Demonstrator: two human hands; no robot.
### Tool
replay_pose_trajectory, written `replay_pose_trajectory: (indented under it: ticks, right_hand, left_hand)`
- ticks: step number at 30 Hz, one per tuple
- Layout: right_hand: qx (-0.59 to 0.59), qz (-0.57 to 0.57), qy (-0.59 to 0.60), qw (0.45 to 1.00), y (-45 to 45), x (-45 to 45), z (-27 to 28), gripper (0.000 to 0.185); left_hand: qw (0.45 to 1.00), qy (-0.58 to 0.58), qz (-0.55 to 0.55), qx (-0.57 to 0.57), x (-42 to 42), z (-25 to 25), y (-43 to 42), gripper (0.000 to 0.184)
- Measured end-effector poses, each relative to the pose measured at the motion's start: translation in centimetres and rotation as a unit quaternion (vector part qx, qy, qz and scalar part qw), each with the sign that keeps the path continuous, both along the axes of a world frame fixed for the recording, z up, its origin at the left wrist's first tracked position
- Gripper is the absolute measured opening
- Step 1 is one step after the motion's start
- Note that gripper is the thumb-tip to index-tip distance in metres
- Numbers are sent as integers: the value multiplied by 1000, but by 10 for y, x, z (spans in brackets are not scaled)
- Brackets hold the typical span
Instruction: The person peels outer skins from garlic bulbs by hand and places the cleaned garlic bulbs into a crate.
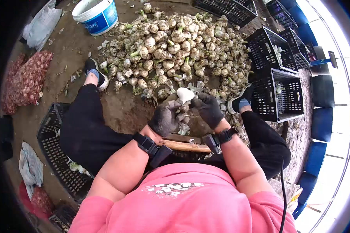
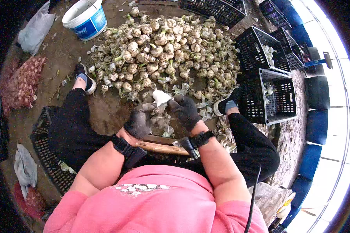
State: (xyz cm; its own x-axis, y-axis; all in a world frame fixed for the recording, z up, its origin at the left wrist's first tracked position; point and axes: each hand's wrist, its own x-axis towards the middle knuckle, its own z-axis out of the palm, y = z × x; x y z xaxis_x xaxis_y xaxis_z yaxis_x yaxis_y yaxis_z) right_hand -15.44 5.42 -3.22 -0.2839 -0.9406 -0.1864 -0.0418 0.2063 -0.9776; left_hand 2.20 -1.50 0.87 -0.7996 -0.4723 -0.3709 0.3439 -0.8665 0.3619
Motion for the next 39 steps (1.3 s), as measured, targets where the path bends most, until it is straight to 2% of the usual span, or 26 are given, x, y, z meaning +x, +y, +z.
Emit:
replay_pose_trajectory:
  ticks: [1, 2, 3, 4, 5, 6, 7, 9, 10, 11, 12, 13, 14, 16, 18, 19, 21, 23, 24, 26, 27, 29, 31, 34, 37, 39]
  right_hand:
    - [-2, -1, -3, 1000, -3, -14, -18, 15]
    - [49, -14, 240, 969, -6, -26, -29, 14]
    - [99, -28, 469, 877, -5, -40, -41, 14]
    - [80, -35, 388, 918, -5, -47, -38, 13]
    - [60, -14, 22, 998, 6, -50, -36, 19]
    - [86, -66, -326, 939, 12, -43, -11, 35]
    - [63, -74, -388, 917, 8, -26, 20, 56]
    - [-4, 23, -361, 932, 3, 4, 46, 49]
    - [22, 73, -257, 964, 5, 3, 41, 34]
    - [48, 119, -147, 981, 6, -1, 36, 21]
    - [37, 125, 11, 991, -1, -17, 39, 21]
    - [45, 77, 29, 996, -7, -44, 35, 20]
    - [68, -56, -30, 996, -15, -78, 38, 19]
    - [-73, -200, -344, 915, -32, -163, 73, 29]
    - [-101, -199, -344, 912, -29, -235, 52, 27]
    - [-140, -198, -340, 908, -39, -241, 56, 25]
    - [-34, -191, -102, 976, -80, -206, 50, 26]
    - [7, -116, 80, 990, -123, -170, 20, 28]
    - [-21, -35, 389, 920, -145, -144, 17, 35]
    - [-41, -52, 103, 992, -192, -121, -39, 52]
    - [-75, 44, 222, 971, -213, -115, -55, 50]
    - [-109, -78, 377, 917, -237, -96, -87, 42]
    - [-66, -112, 125, 984, -233, -111, -118, 33]
    - [-125, -100, -52, 986, -175, -112, -121, 39]
    - [36, -155, -108, 981, -124, -85, -90, 56]
    - [34, -135, -90, 986, -125, -80, -75, 60]
  left_hand:
    - [998, 63, -19, 12, 1, 4, 1, 35]
    - [991, 126, -42, 23, 0, 8, 2, 33]
    - [979, 190, -66, 35, -1, 11, 3, 32]
    - [985, 157, -53, 46, -2, 10, 4, 34]
    - [986, 153, -50, 47, -3, 6, 4, 34]
    - [996, 63, -42, 37, -4, 1, 5, 35]
    - [999, -26, -32, 27, -6, -7, 3, 37]
    - [973, -67, -131, -178, -13, -26, 0, 49]
    - [946, -88, -135, -282, -19, -30, 3, 52]
    - [940, -43, -151, -304, -20, -34, 7, 55]
    - [966, -67, -180, -172, -19, -8, 7, 62]
    - [960, -102, -185, -186, -21, -31, 11, 65]
    - [952, -136, -190, -199, -22, -54, 15, 67]
    - [963, -120, -166, -172, -13, -93, 19, 68]
    - [880, -255, -174, -361, -15, -131, 24, 66]
    - [883, -252, -173, -357, -17, -115, 20, 66]
    - [946, -194, -136, -221, -22, -87, 8, 65]
    - [960, -153, -116, -203, -19, -93, 4, 62]
    - [952, -191, -109, -213, -18, -94, 4, 58]
    - [943, -234, -92, -217, -13, -98, 4, 45]
    - [942, -243, -94, -212, -11, -90, 2, 45]
    - [936, -260, -92, -218, -14, -65, -11, 40]
    - [955, -231, -76, -171, -22, -60, -19, 39]
    - [950, -269, 13, -155, -29, -56, -23, 35]
    - [903, -325, 15, -279, -21, -51, -24, 33]
    - [919, -313, -9, -238, -20, -42, -17, 33]
